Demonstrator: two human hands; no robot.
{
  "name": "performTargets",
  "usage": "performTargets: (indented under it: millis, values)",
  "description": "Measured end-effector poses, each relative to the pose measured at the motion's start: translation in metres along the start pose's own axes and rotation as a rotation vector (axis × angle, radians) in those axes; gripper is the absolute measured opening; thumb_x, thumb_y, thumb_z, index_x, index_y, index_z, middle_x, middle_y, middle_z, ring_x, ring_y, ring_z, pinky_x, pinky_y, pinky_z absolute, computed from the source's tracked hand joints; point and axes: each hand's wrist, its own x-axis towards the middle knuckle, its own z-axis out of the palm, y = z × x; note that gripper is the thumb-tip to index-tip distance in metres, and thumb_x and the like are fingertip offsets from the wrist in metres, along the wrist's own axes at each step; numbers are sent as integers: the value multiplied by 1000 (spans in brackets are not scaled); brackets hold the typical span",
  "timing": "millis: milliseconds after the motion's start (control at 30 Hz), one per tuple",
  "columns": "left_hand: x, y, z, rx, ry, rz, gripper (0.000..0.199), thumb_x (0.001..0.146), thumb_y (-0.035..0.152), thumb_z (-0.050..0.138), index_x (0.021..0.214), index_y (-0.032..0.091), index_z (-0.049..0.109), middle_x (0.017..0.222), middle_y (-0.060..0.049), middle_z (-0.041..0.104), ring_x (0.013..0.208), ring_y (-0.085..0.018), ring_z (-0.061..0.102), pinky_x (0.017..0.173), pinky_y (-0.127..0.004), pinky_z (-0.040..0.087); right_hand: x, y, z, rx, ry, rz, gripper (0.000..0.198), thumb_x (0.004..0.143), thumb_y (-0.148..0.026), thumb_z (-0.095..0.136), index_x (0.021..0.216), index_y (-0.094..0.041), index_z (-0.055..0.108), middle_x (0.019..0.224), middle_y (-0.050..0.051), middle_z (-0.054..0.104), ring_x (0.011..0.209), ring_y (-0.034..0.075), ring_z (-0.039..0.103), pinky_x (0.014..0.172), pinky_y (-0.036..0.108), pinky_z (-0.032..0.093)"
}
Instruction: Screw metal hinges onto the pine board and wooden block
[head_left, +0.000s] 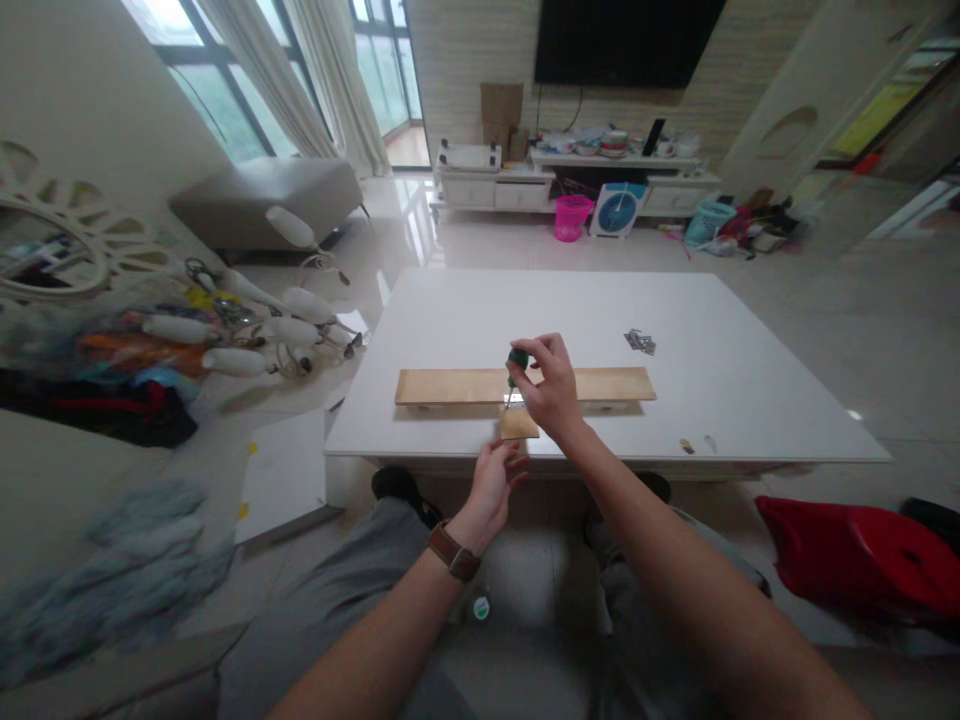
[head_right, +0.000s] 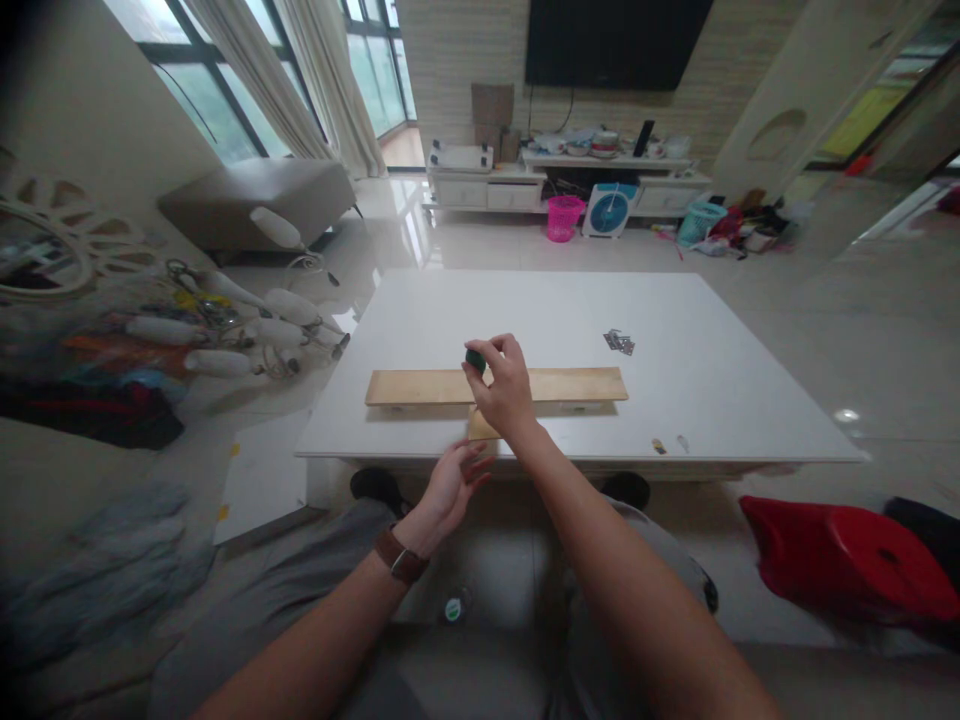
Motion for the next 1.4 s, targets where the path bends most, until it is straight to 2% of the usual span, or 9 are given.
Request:
performTargets:
  millis: [233, 433, 533, 667, 733, 867, 967, 1167, 1400]
  values:
    - [-1, 1, 1, 0, 0, -2, 17, 97, 12, 59, 111, 20, 59, 113, -7, 74, 81, -15, 73, 66, -25, 52, 1, -1, 0, 28, -38, -46, 44, 94, -7, 54, 129, -30, 68, 122, 9, 71, 113, 26, 66, 84, 42, 61]
    - [-2, 2, 0, -10, 9, -6, 18, 97, 10, 56, 112, 19, 58, 116, -8, 73, 82, -15, 73, 69, -28, 53, 0, 0, 0, 8, -8, -9, 29, 93, -18, 70, 118, -31, 73, 106, 6, 62, 99, 24, 65, 80, 42, 60]
    - [-2, 2, 1, -6, 14, -8, 17, 97, 10, 56, 111, 20, 58, 118, -8, 73, 82, -15, 73, 69, -28, 52, 0, 0, 0, 5, -9, -13, 28, 93, -20, 70, 119, -31, 73, 111, 7, 63, 105, 25, 65, 83, 43, 60]
    - [-3, 2, 2, 0, 7, -5, 18, 96, 11, 58, 112, 20, 60, 113, -7, 74, 83, -15, 73, 69, -27, 52, 1, 0, 0, 29, -31, -63, 41, 95, -8, 56, 129, -30, 68, 123, 9, 70, 115, 26, 66, 85, 43, 61]
    - [-3, 2, 2, 2, 5, -3, 18, 96, 12, 59, 112, 20, 60, 112, -7, 73, 83, -15, 73, 69, -27, 52, 1, 0, 0, 32, -38, -61, 43, 95, -7, 55, 129, -30, 68, 120, 9, 71, 111, 26, 66, 85, 42, 61]
    - [-3, 2, 1, 0, 1, 3, 16, 95, 12, 60, 109, 19, 59, 111, -7, 73, 82, -15, 73, 69, -28, 52, 0, 1, 1, 15, -13, -28, 29, 95, -16, 65, 119, -30, 73, 108, 7, 65, 102, 25, 65, 83, 43, 60]
    - [-2, 1, 0, -3, 6, 2, 17, 93, 12, 61, 108, 20, 59, 111, -7, 74, 81, -15, 72, 69, -28, 52, 0, 1, 1, 3, 4, -20, 26, 94, -19, 70, 117, -30, 74, 107, 7, 63, 102, 26, 65, 84, 44, 60]
    - [1, -1, -1, -1, -3, 6, 23, 91, 13, 63, 112, 21, 60, 113, -7, 74, 83, -16, 73, 69, -27, 53, 1, 1, -1, 33, -49, -49, 47, 95, -5, 53, 131, -30, 68, 126, 9, 70, 117, 27, 65, 87, 43, 61]
    - [1, -1, -2, -2, -13, 3, 21, 92, 13, 63, 111, 20, 59, 118, -9, 74, 85, -17, 74, 70, -28, 53, 1, 0, -1, -9, -14, -4, 25, 93, -20, 70, 116, -30, 74, 105, 6, 62, 100, 24, 64, 82, 42, 59]
